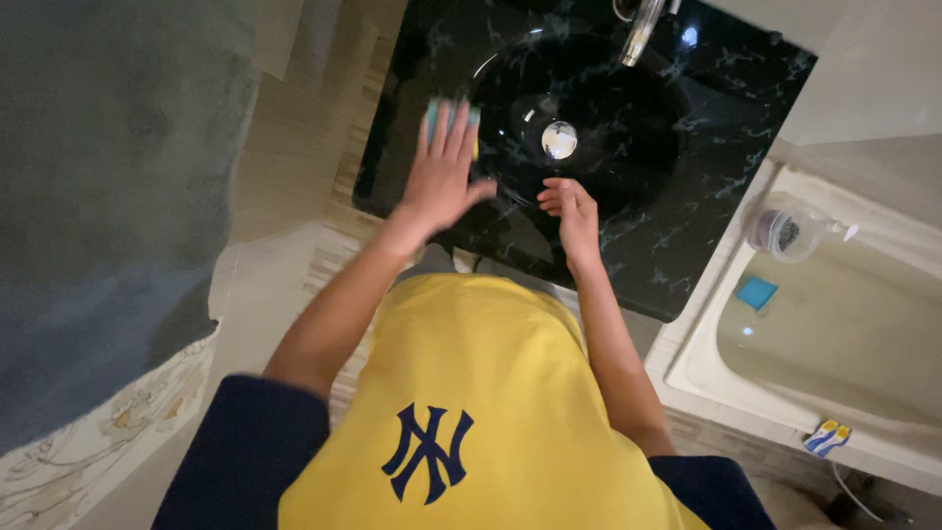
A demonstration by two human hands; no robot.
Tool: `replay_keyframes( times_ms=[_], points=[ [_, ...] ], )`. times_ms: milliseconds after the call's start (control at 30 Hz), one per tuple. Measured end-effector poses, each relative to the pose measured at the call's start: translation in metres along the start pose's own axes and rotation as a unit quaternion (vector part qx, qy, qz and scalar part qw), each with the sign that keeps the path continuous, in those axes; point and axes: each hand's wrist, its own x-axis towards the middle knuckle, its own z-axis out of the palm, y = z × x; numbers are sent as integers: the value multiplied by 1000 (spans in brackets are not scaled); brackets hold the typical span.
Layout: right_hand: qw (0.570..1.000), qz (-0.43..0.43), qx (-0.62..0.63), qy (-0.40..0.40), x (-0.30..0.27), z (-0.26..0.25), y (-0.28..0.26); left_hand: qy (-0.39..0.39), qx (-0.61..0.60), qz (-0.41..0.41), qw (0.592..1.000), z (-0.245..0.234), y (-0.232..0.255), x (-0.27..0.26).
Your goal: The person cleans a black marble sink and the surrounding countertop by hand using a yellow sponge and a light-colored cloth.
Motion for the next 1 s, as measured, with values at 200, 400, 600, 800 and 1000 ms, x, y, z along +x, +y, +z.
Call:
replay_keyframes(
  times_ms=[200, 400, 600, 800, 1000],
  points=[
    [1000, -10, -1, 7, -2, 5, -8, -22, 13, -75, 997, 3, -25, -42],
    [1000, -6, -13, 0, 5, 11, -10, 96, -23, -140, 985, -16, -55, 35],
    [997, -35, -43, -56, 7, 23, -14, 109, -55, -1, 993, -4, -7, -7],
    [997, -23, -37, -59, 0, 22, -12, 58, -37, -78, 995, 13, -16, -104],
    [993, -49, -68, -82, 0, 20, -13, 110, -33, -114, 987, 0, -51, -37]
  ],
)
